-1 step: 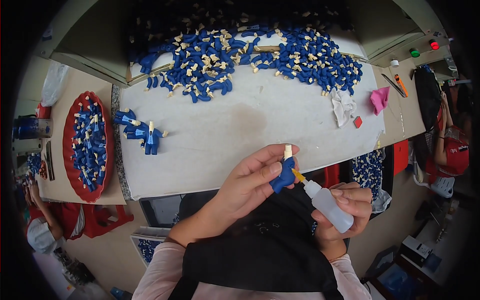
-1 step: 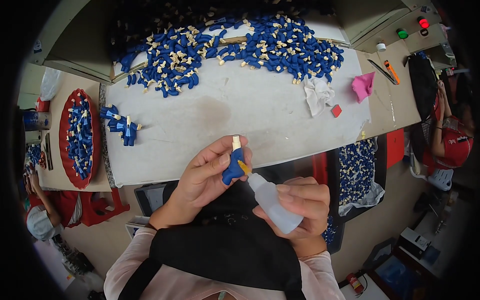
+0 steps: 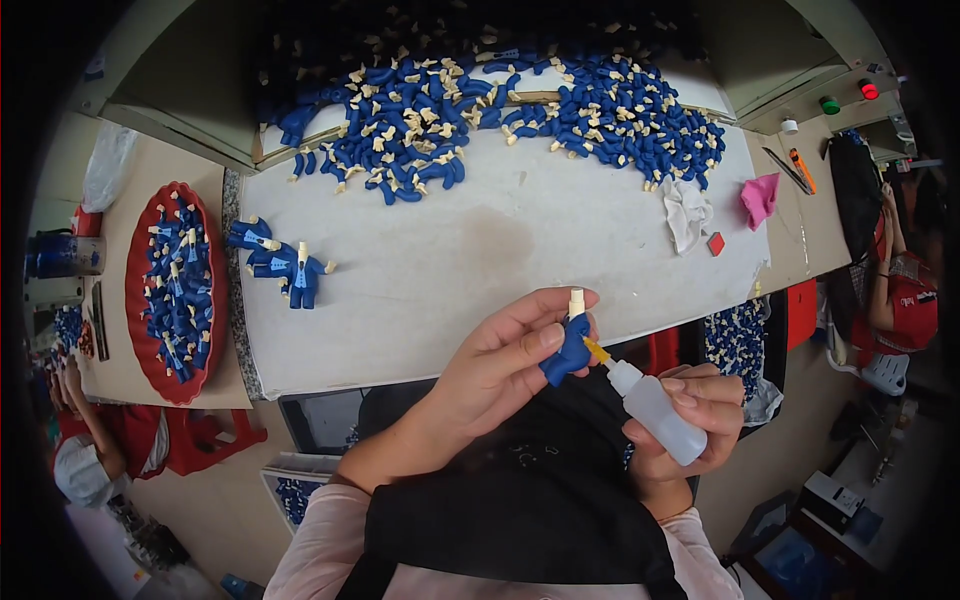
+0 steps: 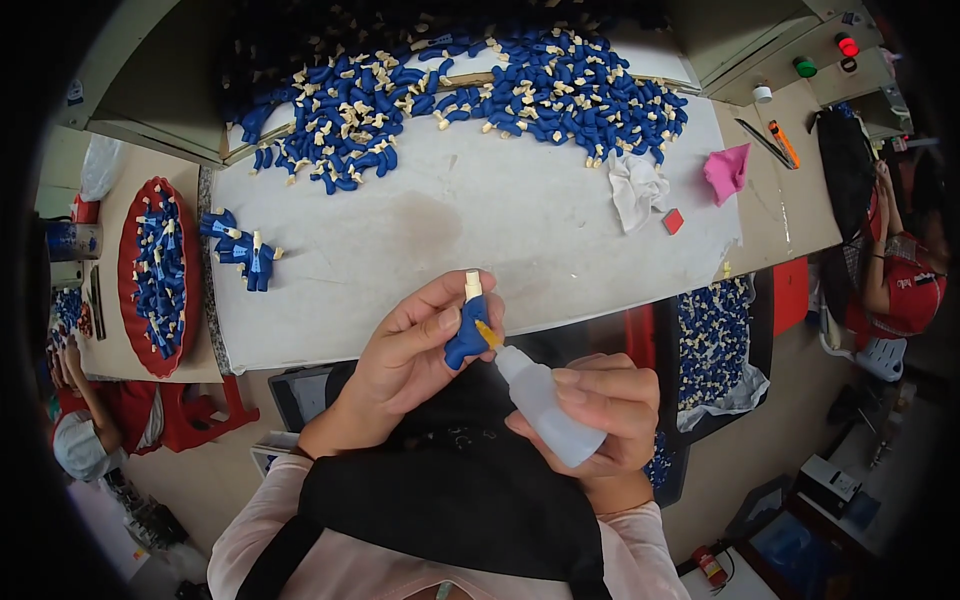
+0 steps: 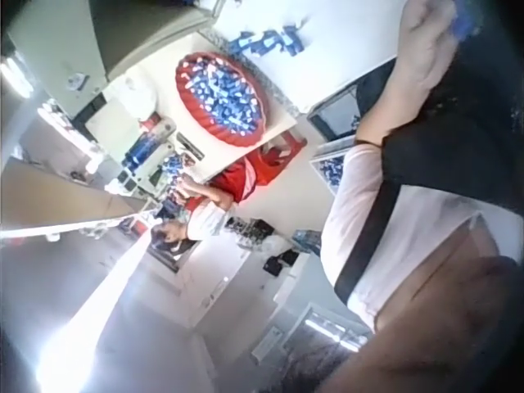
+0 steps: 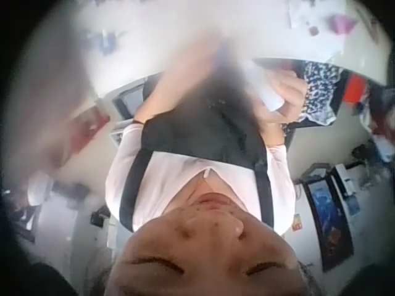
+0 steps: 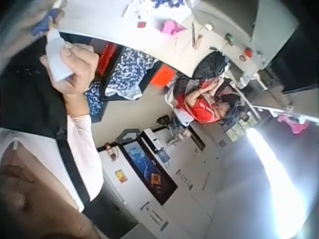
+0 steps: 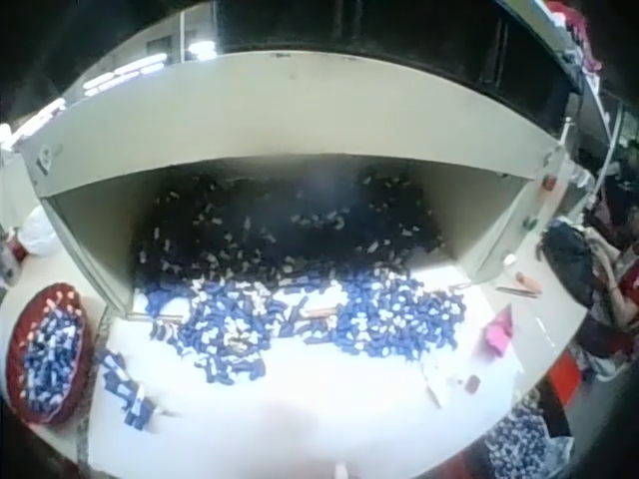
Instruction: The person assembles small figurines by applying glue from a bottle onto figurine bodies and attaching arm pieces by hand.
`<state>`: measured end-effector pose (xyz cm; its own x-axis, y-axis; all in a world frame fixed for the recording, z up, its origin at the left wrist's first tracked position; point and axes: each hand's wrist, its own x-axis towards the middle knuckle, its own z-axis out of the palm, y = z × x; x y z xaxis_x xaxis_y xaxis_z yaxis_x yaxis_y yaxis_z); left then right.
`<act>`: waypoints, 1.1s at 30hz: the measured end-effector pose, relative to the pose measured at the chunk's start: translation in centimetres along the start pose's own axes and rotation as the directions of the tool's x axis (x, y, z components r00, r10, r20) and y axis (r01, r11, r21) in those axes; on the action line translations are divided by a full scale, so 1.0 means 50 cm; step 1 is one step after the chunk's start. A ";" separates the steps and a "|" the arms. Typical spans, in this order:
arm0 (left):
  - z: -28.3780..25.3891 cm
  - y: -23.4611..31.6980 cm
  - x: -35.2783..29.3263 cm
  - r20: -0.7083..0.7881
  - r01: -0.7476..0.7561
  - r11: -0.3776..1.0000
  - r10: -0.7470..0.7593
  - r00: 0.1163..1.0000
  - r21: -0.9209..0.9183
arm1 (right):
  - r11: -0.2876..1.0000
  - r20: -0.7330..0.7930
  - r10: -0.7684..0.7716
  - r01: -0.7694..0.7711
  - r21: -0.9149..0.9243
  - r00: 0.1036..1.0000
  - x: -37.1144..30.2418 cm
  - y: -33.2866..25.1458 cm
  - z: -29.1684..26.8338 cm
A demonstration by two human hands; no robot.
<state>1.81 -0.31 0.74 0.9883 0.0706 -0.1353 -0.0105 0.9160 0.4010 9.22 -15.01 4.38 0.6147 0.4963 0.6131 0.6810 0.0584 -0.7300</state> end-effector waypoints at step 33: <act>-0.003 -0.004 0.002 -0.034 -0.002 1.000 0.002 0.999 0.015 | 1.000 -0.006 -0.008 0.008 -0.009 1.000 -0.005 0.008 0.004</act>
<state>1.87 -0.44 0.49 0.9825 0.0862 -0.1654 -0.0099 0.9097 0.4152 9.26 -14.96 3.88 0.6115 0.4907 0.6207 0.6895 0.0544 -0.7223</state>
